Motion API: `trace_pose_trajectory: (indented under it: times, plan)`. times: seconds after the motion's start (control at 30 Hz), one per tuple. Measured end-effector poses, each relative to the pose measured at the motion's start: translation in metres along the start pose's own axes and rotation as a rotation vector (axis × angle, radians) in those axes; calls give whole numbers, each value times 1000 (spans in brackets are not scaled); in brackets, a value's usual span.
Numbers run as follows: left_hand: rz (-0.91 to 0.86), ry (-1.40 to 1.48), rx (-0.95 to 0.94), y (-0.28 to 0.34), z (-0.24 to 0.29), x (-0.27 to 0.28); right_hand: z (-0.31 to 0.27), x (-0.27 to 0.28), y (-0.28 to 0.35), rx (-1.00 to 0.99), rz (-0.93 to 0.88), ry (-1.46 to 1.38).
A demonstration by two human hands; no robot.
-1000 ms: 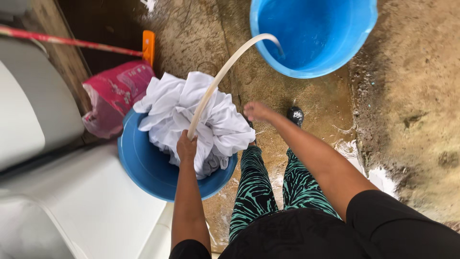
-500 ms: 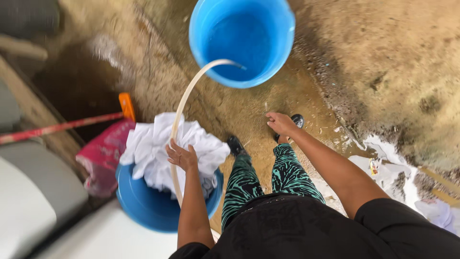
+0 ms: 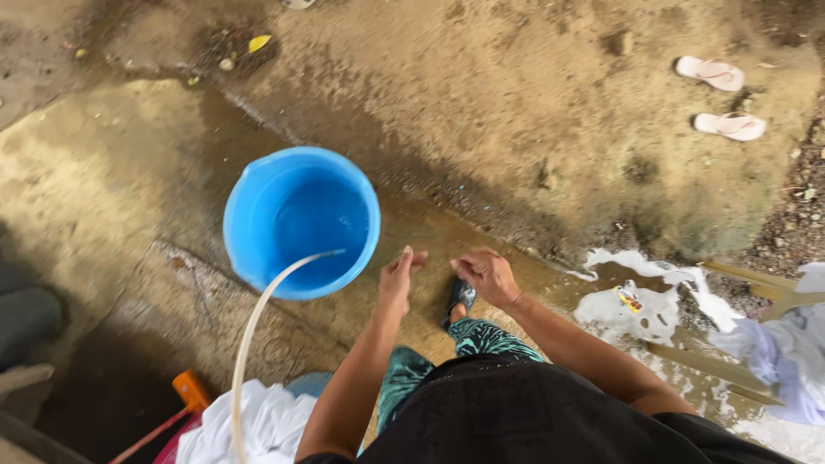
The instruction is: The person fills a bucket with water using a hose, then pours a liquid from a plastic jug into the water.
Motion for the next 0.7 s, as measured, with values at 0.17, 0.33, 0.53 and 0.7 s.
trace_pose_trajectory:
  times: [0.17,0.33,0.53,0.7]
  plan:
    - [-275,567,610,27,70,-136,-41,99,-45,475,188,-79]
    - [-858,741,370,4,150,-195,13,147,-103,516,231,295]
    - [-428,-502,-362,-128,192,-234,155,234,-204,141,299,256]
    - [-469,-877,-647,-240,264,-307,246,297,-294,-398,-60,-13]
Point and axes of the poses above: each hand's wrist, its own y-axis away from the middle knuckle, its own x-axis out of the back of the hand, z = x × y, the point moved 6 cm from there along -y, towards the middle knuckle, and after that the axes turned 12 degrees about z, right-handed, at the moved point
